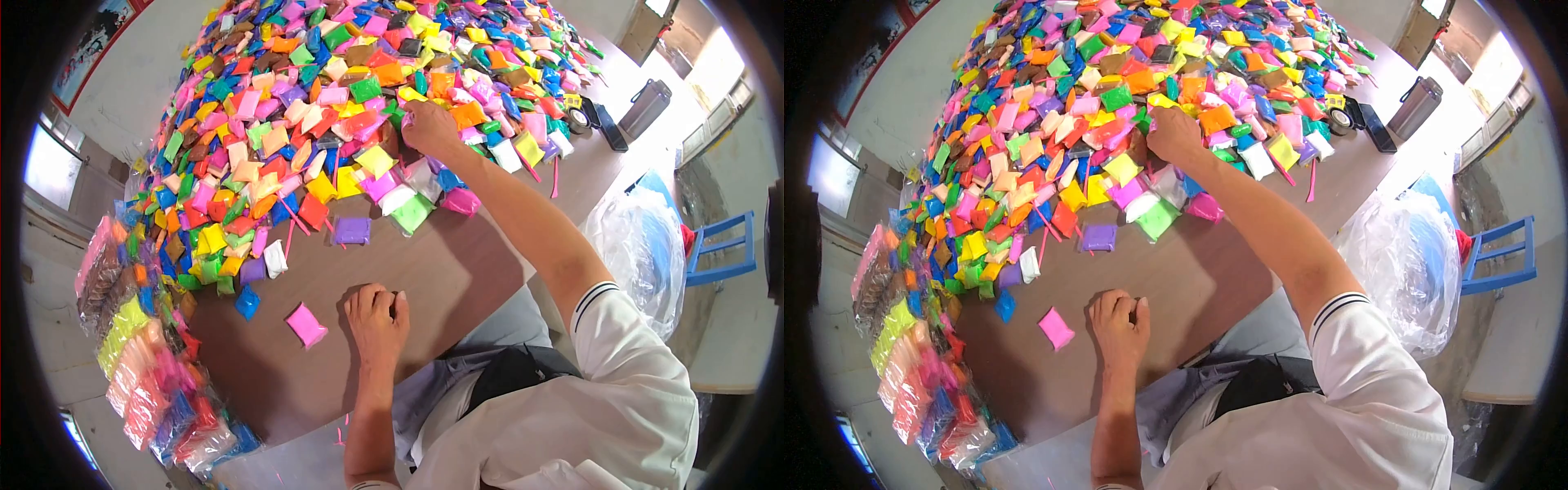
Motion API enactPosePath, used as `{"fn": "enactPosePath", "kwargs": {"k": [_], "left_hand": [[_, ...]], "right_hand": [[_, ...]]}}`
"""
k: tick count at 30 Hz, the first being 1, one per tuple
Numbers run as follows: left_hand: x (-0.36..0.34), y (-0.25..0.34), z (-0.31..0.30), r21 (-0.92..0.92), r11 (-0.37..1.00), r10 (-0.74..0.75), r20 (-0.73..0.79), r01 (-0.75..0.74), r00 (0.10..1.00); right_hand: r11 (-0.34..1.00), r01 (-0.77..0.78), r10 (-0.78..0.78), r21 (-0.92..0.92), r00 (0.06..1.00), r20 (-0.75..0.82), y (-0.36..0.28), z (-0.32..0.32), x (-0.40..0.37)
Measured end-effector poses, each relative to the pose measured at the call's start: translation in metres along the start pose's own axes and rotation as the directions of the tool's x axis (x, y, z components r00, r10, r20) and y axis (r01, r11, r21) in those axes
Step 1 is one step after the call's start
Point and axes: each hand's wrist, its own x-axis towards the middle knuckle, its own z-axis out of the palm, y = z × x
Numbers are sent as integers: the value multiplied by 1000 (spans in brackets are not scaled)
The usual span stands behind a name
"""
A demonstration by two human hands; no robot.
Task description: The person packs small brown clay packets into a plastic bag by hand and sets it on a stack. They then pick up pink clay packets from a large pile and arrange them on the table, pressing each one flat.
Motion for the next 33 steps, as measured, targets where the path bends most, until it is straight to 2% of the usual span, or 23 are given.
{"fn": "enactPosePath", "kwargs": {"k": [5, 8, 14, 17, 21, 24, 27, 30, 33], "left_hand": [[0, 0, -1, 2, 1000, 2, -3, -2, 1000], [1, 0, -1, 3, 1000, 4, -6, -4, 1000], [2, 2, -2, 3, 1000, -2, -3, 2, 1000], [2, 1, -2, 9, 1000, -4, 5, 4, 1000], [4, 4, -4, 9, 1000, -12, 9, 12, 1000], [5, 3, -3, -1, 1000, -4, 13, 4, 1000], [4, 4, -3, 0, 1000, -5, 13, 5, 1000], [6, 5, -4, 5, 1000, -1, 14, 1, 1000], [5, 5, -3, 8, 1000, 9, 2, -9, 1000]], "right_hand": [[979, 201, -192, 19, 957, -216, -2, 9, 3], [983, 147, -122, 113, 972, -203, 6, 16, 20], [994, 34, -17, 103, 986, -165, 41, 6, 61], [992, 55, -43, 110, 993, -109, 52, -11, 68], [945, 264, -261, 195, 964, -44, 66, -6, 75], [905, 407, -411, 121, 912, 4, 67, -1, 72], [928, 365, -365, -74, 931, 14, 57, 5, 62], [977, 181, -175, -113, 983, 60, 49, -4, 64], [980, 189, -185, 61, 981, -67, 64, -11, 73]]}}
